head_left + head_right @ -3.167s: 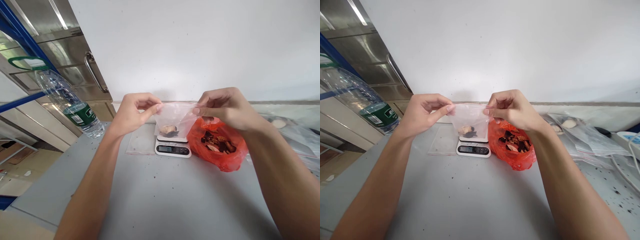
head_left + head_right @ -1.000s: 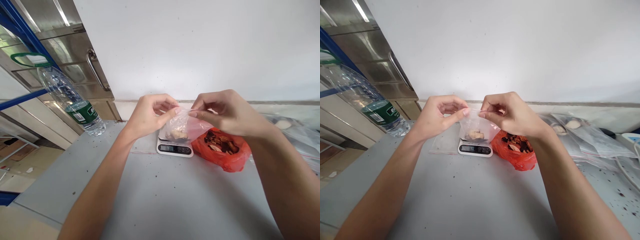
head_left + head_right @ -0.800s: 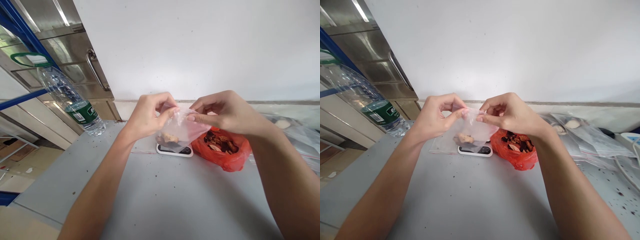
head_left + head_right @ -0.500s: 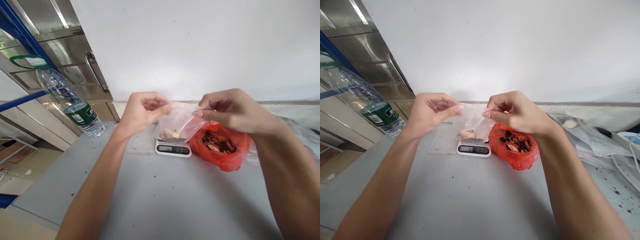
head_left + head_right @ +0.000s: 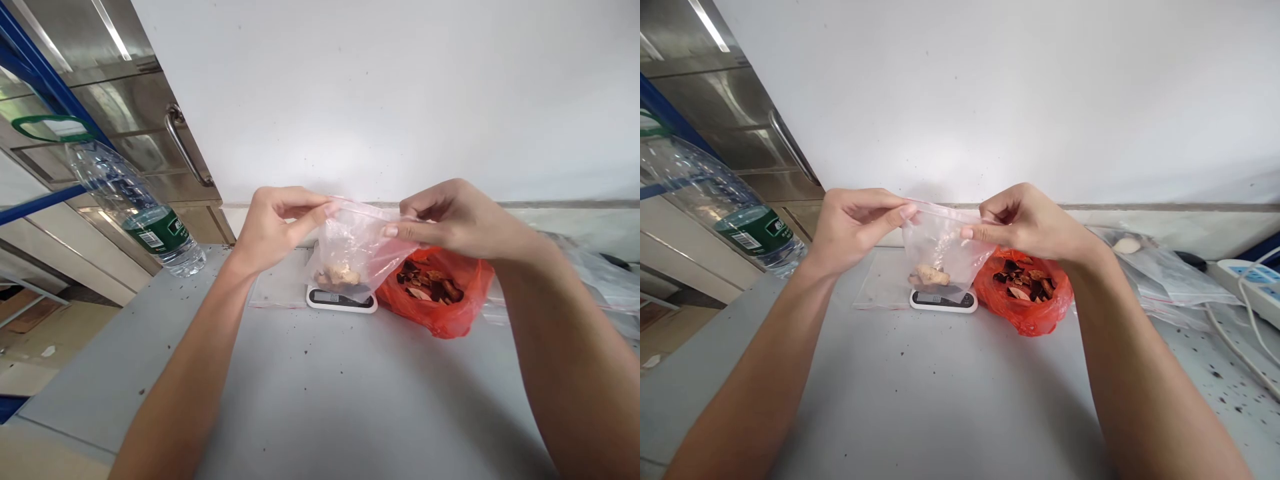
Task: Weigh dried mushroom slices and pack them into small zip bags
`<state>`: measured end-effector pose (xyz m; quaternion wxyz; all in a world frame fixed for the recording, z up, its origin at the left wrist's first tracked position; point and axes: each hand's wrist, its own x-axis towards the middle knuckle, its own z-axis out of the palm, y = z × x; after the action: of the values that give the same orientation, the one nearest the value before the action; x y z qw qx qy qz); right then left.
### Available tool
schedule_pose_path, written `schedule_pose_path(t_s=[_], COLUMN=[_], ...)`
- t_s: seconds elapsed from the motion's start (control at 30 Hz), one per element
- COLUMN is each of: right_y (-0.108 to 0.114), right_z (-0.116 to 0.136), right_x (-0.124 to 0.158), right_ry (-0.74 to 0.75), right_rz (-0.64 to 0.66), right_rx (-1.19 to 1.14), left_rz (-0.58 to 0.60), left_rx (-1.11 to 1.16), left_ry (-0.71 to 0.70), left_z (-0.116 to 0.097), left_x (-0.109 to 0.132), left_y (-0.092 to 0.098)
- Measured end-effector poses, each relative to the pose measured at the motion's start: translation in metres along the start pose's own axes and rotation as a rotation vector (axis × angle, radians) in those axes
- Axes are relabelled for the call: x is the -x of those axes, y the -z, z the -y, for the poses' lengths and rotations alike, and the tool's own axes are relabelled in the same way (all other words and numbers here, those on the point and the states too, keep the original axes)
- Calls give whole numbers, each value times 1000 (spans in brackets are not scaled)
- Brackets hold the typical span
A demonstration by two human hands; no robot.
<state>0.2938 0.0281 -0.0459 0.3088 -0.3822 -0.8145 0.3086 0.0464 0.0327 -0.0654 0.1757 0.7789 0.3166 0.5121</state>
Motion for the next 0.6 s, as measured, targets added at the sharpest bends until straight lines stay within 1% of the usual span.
schedule_pose_path(t_s=[0.1, 0.17, 0.27, 0.3, 0.33, 0.37, 0.5, 0.57, 0.6], right_y=[-3, -6, -7, -6, -6, -5, -1, 2, 5], right_z=[6, 8, 10, 10, 11, 12, 17, 18, 18], right_x=[-1, 0, 2, 3, 4, 5, 7, 9, 11], right_ry=[-25, -24, -51, -75, -103, -128, -141, -144, -151], right_rz=[88, 127, 146, 139, 125, 101, -86, -166, -185], right_rx=[61, 73, 53, 32, 5, -24, -131, -167, -171], left_rz=[39, 37, -4, 9, 50, 120, 485, 600, 622], left_rx=[25, 10, 12, 28, 43, 54, 71, 102, 123], left_ry=[-65, -93, -79, -52, -11, 39, 227, 284, 302], left_z=[-4, -7, -10, -10, -10, -9, -2, 1, 3], left_x=[1, 2, 1, 1, 1, 0, 0, 0, 0], left_y=[-11, -17, -21, -19, -16, -13, 1, 4, 4])
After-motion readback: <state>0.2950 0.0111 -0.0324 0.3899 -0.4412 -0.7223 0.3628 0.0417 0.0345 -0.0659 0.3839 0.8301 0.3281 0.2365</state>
